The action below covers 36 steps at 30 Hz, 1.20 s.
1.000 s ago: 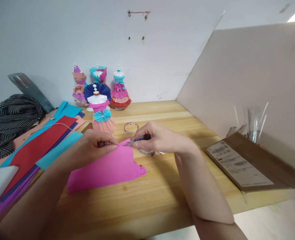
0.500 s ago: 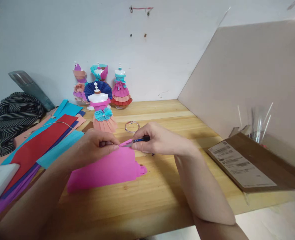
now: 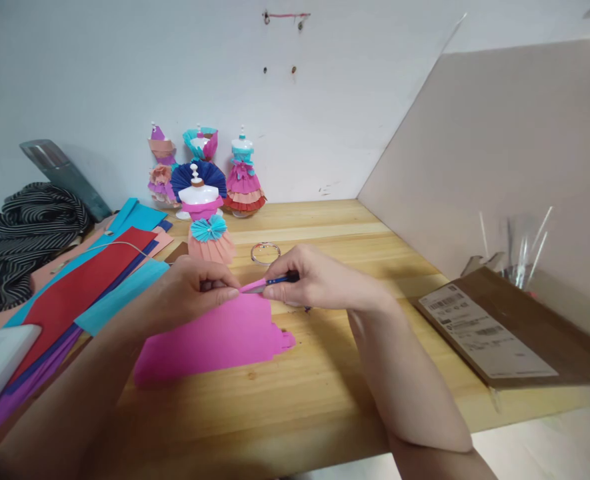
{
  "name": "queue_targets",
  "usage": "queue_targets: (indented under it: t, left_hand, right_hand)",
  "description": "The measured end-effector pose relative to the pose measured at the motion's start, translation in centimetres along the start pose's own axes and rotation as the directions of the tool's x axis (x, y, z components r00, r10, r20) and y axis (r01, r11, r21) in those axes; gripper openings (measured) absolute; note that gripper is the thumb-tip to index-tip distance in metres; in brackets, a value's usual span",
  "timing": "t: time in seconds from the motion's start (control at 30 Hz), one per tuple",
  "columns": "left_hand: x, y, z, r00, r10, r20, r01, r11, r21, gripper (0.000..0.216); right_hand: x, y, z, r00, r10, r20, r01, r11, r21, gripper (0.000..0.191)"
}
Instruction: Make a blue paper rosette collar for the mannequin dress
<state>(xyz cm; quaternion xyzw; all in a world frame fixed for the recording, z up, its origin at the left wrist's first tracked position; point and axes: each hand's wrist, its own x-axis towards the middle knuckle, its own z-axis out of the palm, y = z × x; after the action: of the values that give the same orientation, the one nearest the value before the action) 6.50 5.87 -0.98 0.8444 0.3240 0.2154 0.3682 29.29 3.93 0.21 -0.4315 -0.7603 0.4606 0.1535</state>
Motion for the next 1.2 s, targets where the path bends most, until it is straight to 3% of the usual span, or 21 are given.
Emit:
queue_targets:
  t: [1.2]
  left_hand:
    - [0.24,-0.32,-0.07,1.0,0.021,0.01,-0.021,1.0,-0.007,0.02]
  right_hand:
    - [0.35,0.44,-0.11,1.0,0.017,0.024,-0.018,0.999,0.051,0.037]
